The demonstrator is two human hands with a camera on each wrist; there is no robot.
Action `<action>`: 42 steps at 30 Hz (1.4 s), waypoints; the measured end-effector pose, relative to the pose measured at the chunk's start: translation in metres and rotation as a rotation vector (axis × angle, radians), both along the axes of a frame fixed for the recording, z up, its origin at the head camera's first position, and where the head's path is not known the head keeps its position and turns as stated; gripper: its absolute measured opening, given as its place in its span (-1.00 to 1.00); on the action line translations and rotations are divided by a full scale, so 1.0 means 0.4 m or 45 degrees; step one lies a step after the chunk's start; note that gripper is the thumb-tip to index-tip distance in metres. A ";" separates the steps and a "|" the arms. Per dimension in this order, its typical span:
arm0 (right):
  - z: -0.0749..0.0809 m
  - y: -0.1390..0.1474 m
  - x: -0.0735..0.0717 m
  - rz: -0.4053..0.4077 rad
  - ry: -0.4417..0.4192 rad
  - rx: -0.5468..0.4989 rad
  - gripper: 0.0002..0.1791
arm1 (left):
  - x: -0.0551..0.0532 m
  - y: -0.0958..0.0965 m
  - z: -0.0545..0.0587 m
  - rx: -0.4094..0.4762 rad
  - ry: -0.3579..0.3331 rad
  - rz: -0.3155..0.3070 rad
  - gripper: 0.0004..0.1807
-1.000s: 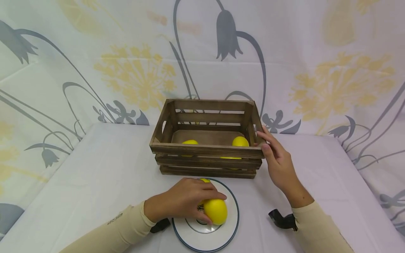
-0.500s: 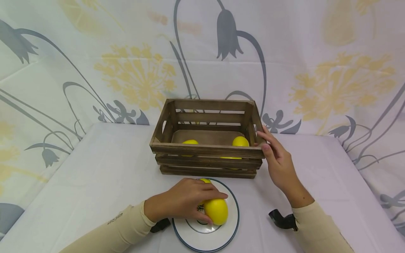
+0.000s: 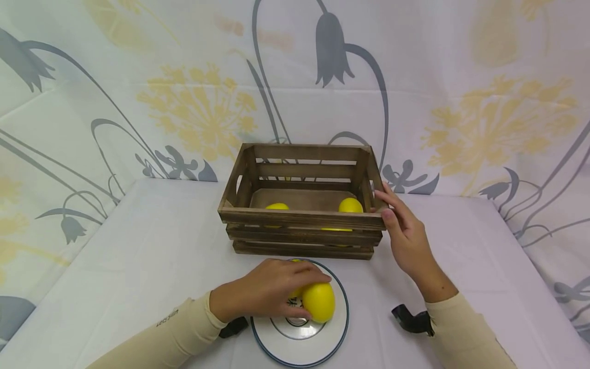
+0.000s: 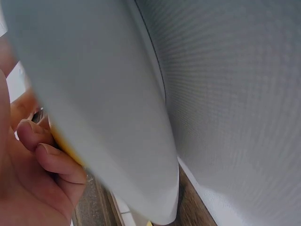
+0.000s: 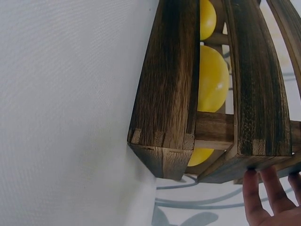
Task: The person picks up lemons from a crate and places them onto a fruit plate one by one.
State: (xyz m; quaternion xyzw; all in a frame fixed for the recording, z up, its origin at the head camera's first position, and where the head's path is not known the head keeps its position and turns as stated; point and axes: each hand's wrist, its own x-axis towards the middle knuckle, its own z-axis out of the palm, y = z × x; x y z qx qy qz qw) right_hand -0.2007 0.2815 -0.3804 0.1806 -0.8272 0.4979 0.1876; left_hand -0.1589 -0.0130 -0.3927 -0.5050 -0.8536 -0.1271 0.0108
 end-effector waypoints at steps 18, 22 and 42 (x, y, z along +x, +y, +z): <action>-0.003 0.001 -0.003 0.004 -0.008 -0.002 -0.56 | -0.006 -0.002 0.000 0.028 0.010 0.045 -0.35; -0.002 0.000 -0.002 0.003 -0.001 -0.007 -0.56 | -0.006 -0.003 0.000 0.035 0.011 0.040 -0.34; -0.005 0.001 -0.002 -0.013 0.009 0.004 -0.55 | -0.005 -0.015 0.028 0.162 -0.107 0.034 -0.62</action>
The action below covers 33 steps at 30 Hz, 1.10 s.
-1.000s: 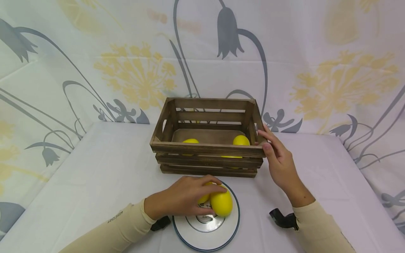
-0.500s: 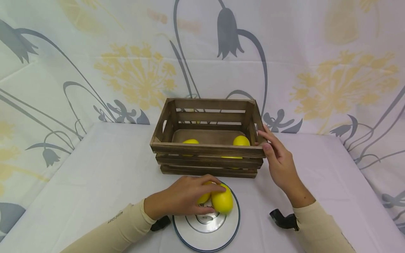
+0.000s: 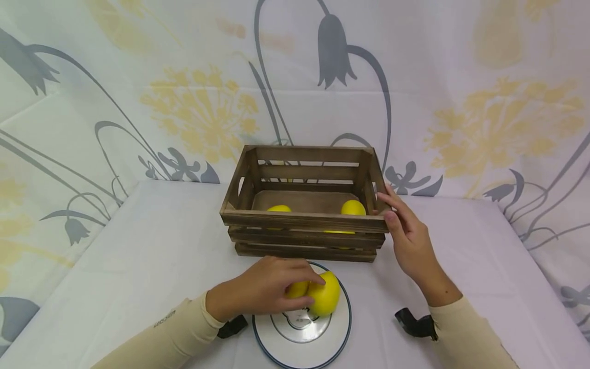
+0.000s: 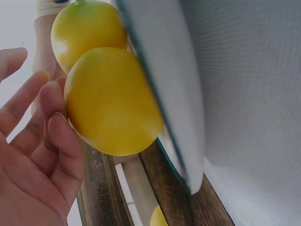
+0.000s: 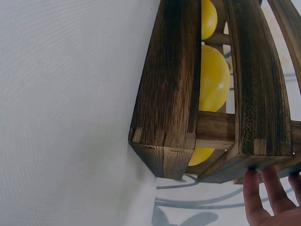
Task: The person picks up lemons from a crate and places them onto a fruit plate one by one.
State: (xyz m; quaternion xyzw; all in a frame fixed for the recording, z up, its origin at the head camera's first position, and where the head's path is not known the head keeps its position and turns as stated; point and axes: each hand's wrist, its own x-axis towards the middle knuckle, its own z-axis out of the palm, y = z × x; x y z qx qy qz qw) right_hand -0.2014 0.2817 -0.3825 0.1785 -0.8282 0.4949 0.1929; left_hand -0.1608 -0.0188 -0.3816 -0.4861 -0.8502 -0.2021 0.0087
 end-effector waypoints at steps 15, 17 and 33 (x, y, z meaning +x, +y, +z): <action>0.005 0.000 0.002 -0.003 -0.007 0.004 -0.56 | -0.009 -0.021 0.039 0.262 0.019 -0.010 -0.76; 0.003 0.001 0.002 0.010 -0.010 0.000 -0.56 | -0.007 -0.024 0.046 0.331 -0.007 -0.015 -0.79; -0.010 0.007 -0.004 0.035 0.009 -0.015 -0.56 | -0.029 -0.064 0.129 0.562 0.017 0.001 -0.89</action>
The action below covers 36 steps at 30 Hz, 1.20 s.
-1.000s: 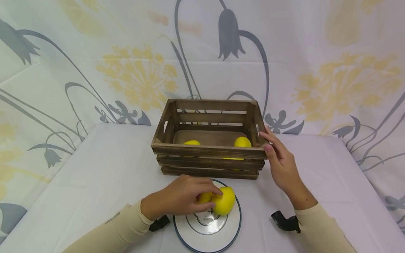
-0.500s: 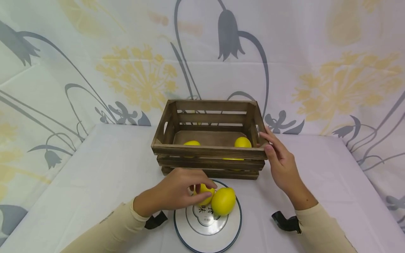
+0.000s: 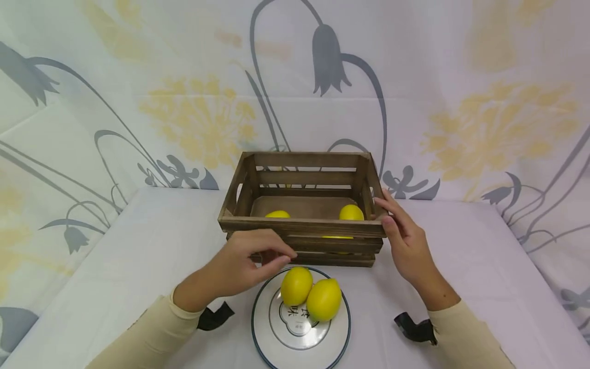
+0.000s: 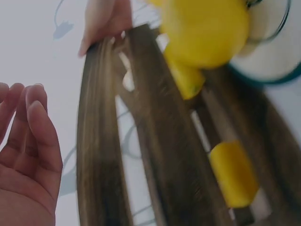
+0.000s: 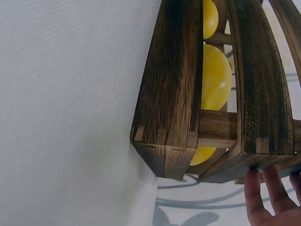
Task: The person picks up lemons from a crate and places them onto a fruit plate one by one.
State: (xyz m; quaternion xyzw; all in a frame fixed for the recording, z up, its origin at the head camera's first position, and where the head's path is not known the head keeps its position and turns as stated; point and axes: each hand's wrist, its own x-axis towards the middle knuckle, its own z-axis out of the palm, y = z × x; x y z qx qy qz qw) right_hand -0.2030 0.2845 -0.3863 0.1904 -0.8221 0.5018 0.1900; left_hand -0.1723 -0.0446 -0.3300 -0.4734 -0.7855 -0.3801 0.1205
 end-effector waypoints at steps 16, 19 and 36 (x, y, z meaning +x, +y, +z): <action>-0.005 0.007 0.007 -0.039 -0.002 0.049 -0.56 | -0.067 -0.033 0.147 0.118 -0.368 -0.055 -0.85; -0.007 0.009 0.007 -0.042 -0.004 0.053 -0.55 | -0.081 -0.032 0.174 0.104 -0.396 -0.028 -0.85; 0.000 0.000 0.003 -0.022 0.010 0.039 -0.56 | -0.193 -0.048 0.181 0.087 -0.667 0.213 -0.76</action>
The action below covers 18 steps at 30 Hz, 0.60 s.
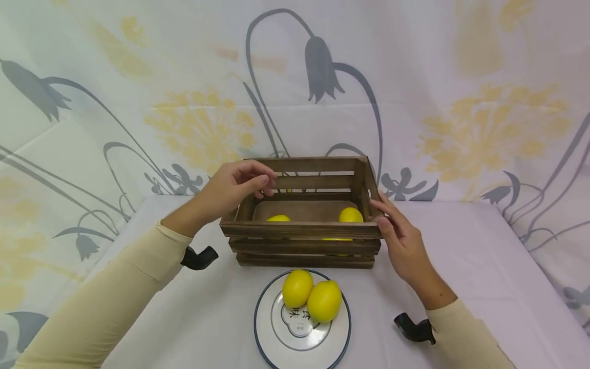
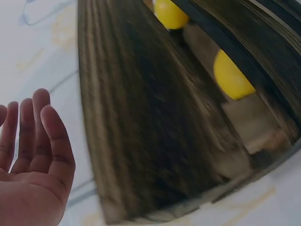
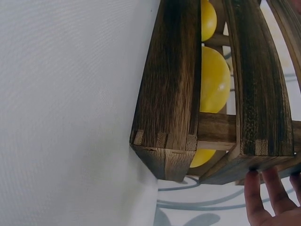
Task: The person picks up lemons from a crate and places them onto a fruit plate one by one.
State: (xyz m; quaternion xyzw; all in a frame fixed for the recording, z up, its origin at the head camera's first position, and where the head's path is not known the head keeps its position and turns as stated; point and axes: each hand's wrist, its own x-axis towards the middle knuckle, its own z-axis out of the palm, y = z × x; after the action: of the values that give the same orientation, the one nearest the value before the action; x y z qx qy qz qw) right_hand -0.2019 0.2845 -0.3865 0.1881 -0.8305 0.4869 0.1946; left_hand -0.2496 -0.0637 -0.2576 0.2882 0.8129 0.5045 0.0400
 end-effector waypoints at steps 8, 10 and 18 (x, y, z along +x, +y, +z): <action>-0.001 0.003 -0.004 0.008 0.020 -0.020 -0.56 | -0.051 -0.011 -0.029 -0.071 -0.100 0.059 -0.75; -0.001 0.002 -0.004 0.012 0.021 -0.022 -0.56 | -0.059 -0.011 -0.033 -0.116 -0.136 0.073 -0.75; -0.001 -0.001 -0.003 0.019 0.011 -0.021 -0.56 | -0.080 -0.009 -0.004 -0.322 -0.123 0.055 -0.73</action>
State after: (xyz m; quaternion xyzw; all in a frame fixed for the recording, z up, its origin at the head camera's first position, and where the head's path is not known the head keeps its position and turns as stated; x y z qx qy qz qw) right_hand -0.2031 0.2842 -0.3871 0.1948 -0.8241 0.4945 0.1959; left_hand -0.2814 -0.0673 -0.2593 0.2386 0.8733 0.4119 0.1041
